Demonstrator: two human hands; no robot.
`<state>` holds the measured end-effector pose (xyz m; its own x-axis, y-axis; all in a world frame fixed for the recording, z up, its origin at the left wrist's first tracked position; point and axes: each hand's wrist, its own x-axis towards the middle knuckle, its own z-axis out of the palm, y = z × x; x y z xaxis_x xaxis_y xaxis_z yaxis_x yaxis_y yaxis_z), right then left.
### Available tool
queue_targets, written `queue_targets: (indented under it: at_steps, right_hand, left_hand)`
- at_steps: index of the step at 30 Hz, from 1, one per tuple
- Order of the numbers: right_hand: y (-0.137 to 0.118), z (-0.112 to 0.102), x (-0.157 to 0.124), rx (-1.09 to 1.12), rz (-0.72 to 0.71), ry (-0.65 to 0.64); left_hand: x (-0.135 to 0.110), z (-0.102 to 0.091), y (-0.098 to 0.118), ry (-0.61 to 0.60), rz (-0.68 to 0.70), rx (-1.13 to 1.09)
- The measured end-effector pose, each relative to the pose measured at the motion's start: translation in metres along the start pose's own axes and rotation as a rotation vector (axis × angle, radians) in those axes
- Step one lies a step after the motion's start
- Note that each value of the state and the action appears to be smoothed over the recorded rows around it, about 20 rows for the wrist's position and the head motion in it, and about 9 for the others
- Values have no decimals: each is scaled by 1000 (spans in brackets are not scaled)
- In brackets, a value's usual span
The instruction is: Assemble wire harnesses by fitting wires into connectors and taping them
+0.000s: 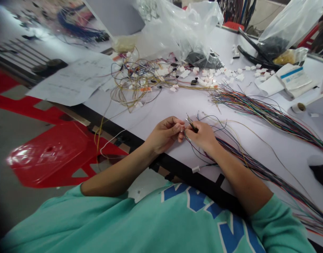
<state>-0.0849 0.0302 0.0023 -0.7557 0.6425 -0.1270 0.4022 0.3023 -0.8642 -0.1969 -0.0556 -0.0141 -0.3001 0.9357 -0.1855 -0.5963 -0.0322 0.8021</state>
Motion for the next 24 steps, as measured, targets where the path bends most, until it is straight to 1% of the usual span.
queue_targets:
  at_steps: [3,6,9,11,15,16,18,21,24]
  right_hand:
    - [-1,-3,1,7,34,-22]
    - [-4,-2,-1,-31,44,12]
    - [-4,-1,-1,-66,25,38]
    - [-3,-3,-1,-71,10,5]
    - [-1,-9,2,25,-27,-187]
    - [-1,-11,2,36,-38,-214]
    - [0,-12,4,-7,-66,-213]
    - [0,-12,6,-102,-101,-175]
    - [2,-11,7,-58,-84,-193]
  left_hand:
    - [0,0,1,7,-30,-13]
    - [0,1,1,27,-29,7]
    - [-1,0,1,17,-31,39]
    - [-2,0,2,9,-38,52]
    - [-2,0,5,45,-27,114]
    - [-2,0,6,63,-18,135]
    - [-3,1,7,99,1,170]
    - [-3,3,8,141,2,197]
    - [-3,4,8,176,-30,203]
